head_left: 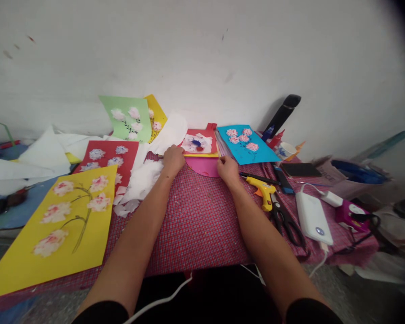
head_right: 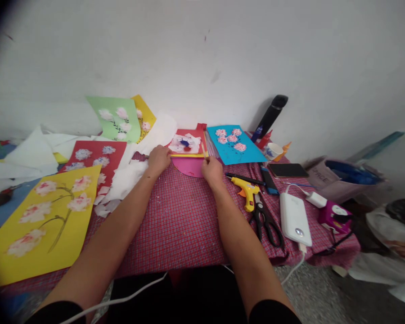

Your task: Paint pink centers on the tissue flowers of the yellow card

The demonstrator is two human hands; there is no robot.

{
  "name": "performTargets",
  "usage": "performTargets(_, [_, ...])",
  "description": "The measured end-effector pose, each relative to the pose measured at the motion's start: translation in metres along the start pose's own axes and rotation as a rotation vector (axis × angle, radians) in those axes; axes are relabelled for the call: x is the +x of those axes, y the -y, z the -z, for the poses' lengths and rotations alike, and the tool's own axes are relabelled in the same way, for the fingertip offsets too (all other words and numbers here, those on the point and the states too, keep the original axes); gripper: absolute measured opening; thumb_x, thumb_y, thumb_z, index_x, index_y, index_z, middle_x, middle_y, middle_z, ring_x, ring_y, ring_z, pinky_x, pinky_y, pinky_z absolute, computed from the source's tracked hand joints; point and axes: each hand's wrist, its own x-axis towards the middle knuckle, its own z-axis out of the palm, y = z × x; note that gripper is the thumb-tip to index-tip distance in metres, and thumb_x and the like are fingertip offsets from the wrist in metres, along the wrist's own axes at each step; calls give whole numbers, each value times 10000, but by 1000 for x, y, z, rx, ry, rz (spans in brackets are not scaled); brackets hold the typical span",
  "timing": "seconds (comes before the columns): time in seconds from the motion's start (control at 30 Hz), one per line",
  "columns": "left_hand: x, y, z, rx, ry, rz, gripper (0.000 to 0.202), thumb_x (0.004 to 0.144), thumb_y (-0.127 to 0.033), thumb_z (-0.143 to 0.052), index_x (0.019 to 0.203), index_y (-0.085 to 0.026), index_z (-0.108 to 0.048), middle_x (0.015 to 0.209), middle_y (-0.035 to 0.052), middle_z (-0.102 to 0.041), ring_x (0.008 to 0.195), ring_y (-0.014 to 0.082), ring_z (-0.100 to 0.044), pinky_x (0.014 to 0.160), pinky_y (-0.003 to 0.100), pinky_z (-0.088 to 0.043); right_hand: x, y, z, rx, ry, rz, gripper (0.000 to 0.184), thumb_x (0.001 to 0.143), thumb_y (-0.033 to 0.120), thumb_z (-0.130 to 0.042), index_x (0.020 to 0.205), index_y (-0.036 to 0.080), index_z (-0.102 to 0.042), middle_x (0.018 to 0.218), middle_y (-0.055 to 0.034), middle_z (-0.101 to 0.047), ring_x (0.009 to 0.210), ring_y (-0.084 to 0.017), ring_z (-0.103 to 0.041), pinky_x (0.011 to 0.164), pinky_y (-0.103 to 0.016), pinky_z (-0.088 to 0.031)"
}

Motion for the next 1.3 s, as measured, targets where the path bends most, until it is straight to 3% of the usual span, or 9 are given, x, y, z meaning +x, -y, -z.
performTargets(0.47, [-1, 0, -3, 24, -48, -10, 469, 1063, -268, -333, 1152, -144, -776, 1177, 221, -676, 1123, 371, -623, 926, 462, -476, -2, 2, 2, 15, -23, 8, 291, 964, 279, -548, 1085, 166, -787, 1082, -125, -814, 1008, -266, -746, 902, -332, -540])
performTargets(0.9, [-5, 0, 0, 27, 5, -20, 382, 981, -94, -406, 1148, -109, -749, 1198, 221, -671, 1153, 358, -615, 957, 431, -465, -3, 3, 3, -31, 32, 27, 339, 996, 269, -515, 1147, 163, -799, 1133, -123, -818, 1061, -250, -744, 939, -308, -524])
performTargets(1.3, [-6, -6, 6, 19, -98, 27, 403, 1020, -137, -359, 1183, -115, -727, 1217, 208, -654, 1147, 339, -599, 958, 436, -466, -2, 3, 1, -17, 21, -3, 340, 985, 273, -538, 1185, 162, -790, 1149, -127, -816, 1066, -254, -742, 935, -306, -522])
